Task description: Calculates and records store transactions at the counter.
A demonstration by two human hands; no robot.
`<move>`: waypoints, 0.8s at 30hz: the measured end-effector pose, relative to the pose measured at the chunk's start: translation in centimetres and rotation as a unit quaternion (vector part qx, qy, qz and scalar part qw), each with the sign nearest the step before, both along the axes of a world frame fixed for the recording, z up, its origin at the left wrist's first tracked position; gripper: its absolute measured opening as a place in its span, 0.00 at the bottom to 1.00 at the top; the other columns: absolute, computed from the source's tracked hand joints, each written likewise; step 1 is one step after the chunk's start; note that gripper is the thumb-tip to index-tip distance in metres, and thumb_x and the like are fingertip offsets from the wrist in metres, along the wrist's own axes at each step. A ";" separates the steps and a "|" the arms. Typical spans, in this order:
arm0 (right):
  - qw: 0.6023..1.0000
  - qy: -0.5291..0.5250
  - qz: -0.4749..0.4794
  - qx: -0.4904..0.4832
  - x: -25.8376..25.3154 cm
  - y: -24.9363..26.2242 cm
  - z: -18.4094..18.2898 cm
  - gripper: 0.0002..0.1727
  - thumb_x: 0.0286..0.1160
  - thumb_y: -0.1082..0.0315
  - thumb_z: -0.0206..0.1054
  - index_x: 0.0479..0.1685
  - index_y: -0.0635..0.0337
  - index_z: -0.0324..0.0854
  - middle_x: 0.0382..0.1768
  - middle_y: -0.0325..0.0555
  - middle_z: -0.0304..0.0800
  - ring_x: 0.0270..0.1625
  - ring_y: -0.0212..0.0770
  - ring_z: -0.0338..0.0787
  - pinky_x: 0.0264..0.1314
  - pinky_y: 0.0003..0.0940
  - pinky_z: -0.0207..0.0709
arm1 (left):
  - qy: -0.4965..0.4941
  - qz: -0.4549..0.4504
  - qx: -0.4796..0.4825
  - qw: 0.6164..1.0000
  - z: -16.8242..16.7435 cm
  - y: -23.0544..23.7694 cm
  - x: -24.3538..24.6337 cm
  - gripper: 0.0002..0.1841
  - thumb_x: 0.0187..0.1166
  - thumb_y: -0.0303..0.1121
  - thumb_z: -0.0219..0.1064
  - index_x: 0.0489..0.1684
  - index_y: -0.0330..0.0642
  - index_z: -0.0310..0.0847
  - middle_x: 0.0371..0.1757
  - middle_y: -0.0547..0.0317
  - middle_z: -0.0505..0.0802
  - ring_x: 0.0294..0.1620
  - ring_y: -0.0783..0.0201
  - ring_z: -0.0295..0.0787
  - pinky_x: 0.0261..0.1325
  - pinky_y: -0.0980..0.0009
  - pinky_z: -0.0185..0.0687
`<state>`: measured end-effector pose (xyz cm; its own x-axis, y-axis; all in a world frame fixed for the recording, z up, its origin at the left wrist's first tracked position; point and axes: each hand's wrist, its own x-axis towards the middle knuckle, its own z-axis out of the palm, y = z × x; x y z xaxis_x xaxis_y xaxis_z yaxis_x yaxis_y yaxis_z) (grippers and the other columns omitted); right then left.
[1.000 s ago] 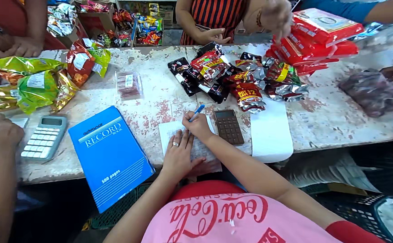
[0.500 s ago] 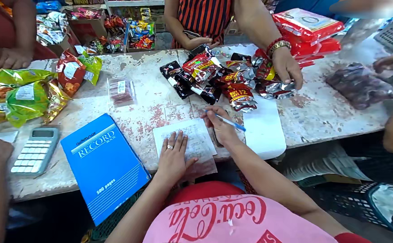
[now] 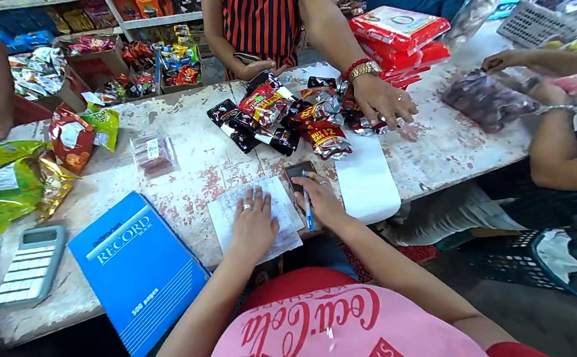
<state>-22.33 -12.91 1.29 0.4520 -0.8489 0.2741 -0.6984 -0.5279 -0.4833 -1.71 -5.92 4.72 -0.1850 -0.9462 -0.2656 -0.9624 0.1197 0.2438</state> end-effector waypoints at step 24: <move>0.993 -0.109 -0.026 -0.044 -4.0 4.6 -1.0 0.16 0.81 0.69 0.56 0.56 0.60 0.90 0.55 0.47 0.96 0.69 0.55 0.87 0.78 0.51 0.72 | 0.014 0.024 -0.139 0.990 -4.1 0.2 -1.2 0.47 0.81 0.72 0.39 0.90 0.43 0.62 0.92 0.48 0.66 0.88 0.40 0.63 0.79 0.39 0.59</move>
